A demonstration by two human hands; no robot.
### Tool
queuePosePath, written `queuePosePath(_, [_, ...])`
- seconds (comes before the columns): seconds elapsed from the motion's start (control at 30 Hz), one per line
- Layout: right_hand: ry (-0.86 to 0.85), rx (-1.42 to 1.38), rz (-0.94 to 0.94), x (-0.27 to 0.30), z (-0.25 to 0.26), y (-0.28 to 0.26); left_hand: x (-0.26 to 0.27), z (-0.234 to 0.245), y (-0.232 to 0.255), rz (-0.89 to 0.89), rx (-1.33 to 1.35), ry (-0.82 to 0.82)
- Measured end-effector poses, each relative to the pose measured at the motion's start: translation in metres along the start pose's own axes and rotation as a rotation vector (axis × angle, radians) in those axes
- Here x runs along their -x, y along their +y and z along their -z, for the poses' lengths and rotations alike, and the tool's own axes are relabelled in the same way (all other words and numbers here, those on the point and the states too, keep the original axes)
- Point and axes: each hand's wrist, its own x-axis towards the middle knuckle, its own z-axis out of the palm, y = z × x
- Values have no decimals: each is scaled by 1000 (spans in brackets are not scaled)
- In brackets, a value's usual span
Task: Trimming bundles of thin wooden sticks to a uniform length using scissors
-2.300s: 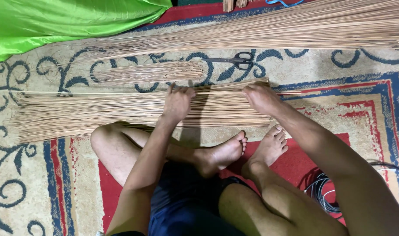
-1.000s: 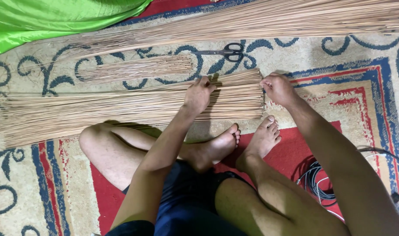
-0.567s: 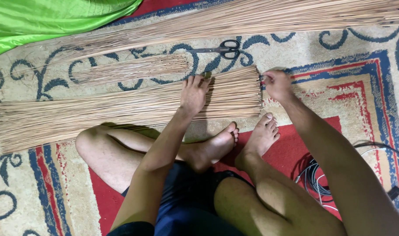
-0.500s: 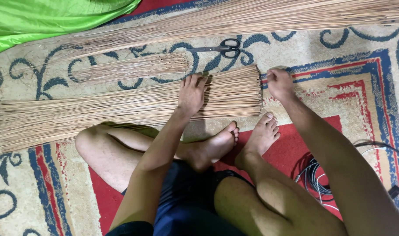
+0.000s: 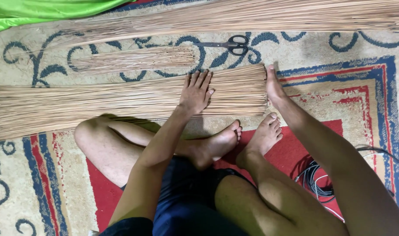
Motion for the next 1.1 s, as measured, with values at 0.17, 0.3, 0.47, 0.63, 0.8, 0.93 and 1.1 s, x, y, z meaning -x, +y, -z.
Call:
queuePosePath(0.17, [-39, 58, -11, 0, -6, -3, -3, 1, 0, -6, -25, 2])
queuePosePath(0.3, [-15, 57, 0, -45, -7, 34, -3, -7, -2, -4, -16, 3])
queuePosePath(0.47, [159, -108, -21, -13, -8, 8, -4, -4, -1, -2, -12, -17])
queuePosePath(0.63, [223, -285, -163, -74, 10, 102, -5, -5, -2, -7, 6, -26])
queuePosePath(0.8, [163, -282, -221, -84, 11, 112, -4, -4, -1, 3, 5, -21])
queuePosePath(0.93, [68, -270, -196, -79, 8, 106, -5, -5, -1, -1, 4, -12])
queuePosePath(1.1, [140, -223, -184, -80, 8, 122, -5, -1, 0, 0, 17, -27])
